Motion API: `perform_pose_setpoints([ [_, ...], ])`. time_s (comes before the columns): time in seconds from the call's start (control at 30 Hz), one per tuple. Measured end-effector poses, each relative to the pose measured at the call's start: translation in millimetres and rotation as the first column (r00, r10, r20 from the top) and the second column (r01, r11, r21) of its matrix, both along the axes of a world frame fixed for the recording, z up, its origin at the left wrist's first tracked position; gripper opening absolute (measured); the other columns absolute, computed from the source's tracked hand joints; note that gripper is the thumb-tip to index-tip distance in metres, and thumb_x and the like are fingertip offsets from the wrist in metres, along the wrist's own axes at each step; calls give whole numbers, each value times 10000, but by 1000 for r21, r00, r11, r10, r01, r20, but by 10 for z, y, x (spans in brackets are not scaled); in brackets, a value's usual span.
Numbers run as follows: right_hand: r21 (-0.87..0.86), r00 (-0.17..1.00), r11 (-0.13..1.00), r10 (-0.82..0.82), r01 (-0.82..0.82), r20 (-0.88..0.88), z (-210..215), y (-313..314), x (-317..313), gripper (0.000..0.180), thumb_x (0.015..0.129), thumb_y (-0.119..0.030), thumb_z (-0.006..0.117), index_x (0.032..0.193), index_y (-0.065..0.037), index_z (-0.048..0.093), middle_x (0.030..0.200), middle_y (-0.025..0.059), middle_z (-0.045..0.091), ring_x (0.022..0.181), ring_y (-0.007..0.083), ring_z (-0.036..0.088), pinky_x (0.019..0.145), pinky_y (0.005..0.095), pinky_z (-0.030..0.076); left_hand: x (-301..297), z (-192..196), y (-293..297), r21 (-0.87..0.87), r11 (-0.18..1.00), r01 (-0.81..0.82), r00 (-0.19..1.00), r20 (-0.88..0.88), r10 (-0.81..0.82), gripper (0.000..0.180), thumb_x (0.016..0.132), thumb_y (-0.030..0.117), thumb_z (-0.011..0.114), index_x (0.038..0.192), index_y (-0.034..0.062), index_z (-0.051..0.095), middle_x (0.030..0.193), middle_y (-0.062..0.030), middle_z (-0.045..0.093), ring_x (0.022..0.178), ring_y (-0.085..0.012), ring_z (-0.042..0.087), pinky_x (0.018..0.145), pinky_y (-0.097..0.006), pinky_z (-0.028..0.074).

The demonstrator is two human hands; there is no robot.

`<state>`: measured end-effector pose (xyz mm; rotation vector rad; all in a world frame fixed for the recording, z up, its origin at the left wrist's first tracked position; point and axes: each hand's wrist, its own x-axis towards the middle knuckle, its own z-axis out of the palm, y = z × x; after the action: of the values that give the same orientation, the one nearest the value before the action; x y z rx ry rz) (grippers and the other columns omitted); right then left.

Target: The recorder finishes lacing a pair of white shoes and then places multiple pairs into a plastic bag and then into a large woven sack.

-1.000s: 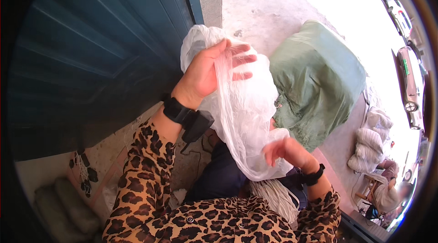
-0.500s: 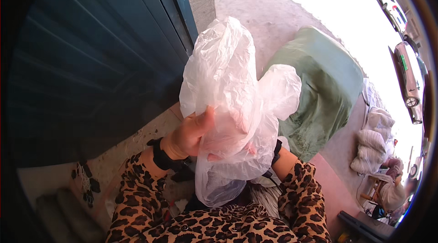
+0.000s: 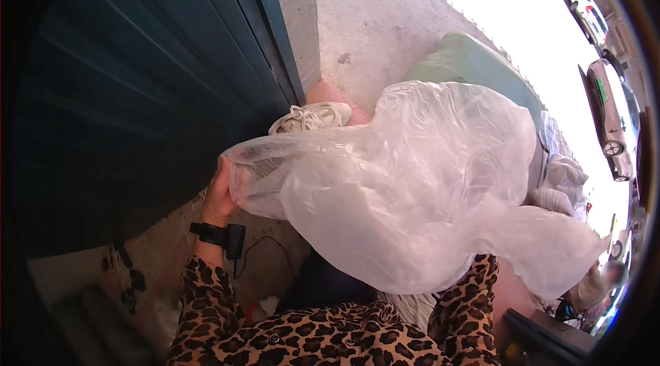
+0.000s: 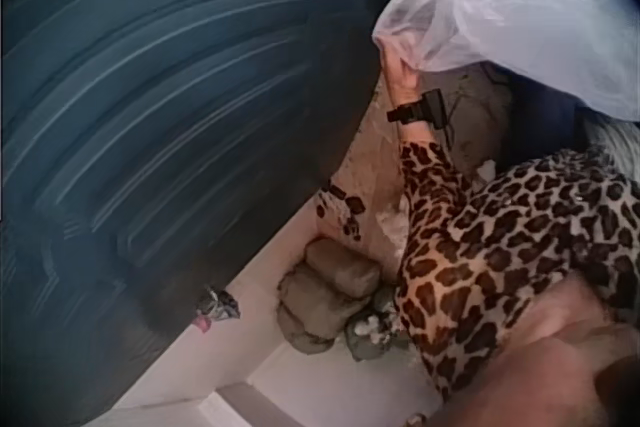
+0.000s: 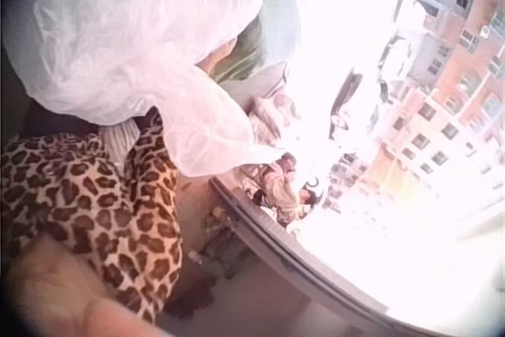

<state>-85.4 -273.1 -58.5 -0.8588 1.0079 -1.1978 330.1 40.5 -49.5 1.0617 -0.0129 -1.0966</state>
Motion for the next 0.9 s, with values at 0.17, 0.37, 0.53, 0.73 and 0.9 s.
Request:
perform_pose_setpoints([
  [0.17,245,960,928,277,-281,51,-100,309,-134,247,897,-141,387,1095,-46,501,1036,73,587,916,190,573,803,333,468,235,-257,227,162,974,161,982,78,-175,459,887,474,438,1052,60,548,750,13,524,634,-76,493,552,-221,433],
  [0.37,323,920,905,153,-277,360,0,533,-146,316,899,-204,358,1055,8,531,966,100,612,848,190,585,751,308,489,154,-5,1,96,986,133,986,90,-141,494,884,500,422,1060,57,549,651,30,424,506,-51,366,439,-193,321],
  [0.53,423,830,728,373,-539,415,155,917,-178,535,896,-466,350,1074,8,522,610,47,565,391,123,458,359,238,371,262,289,70,-69,981,182,982,70,-177,597,879,575,308,1192,85,448,697,-27,521,390,-45,358,298,-172,237],
  [0.73,300,571,501,789,-812,228,-32,1546,-634,423,826,-298,591,1080,28,501,521,42,510,341,105,427,312,214,325,192,898,24,-176,898,404,913,142,-383,618,891,565,267,1235,72,406,682,-63,544,333,-53,358,272,-171,262],
  [0.9,771,928,553,348,-316,131,-408,2245,-157,246,871,-110,485,1067,36,514,849,95,598,642,169,578,582,267,482,204,616,-33,8,958,287,903,331,-273,611,903,528,303,1219,22,433,647,-40,531,524,-81,478,502,-213,417],
])
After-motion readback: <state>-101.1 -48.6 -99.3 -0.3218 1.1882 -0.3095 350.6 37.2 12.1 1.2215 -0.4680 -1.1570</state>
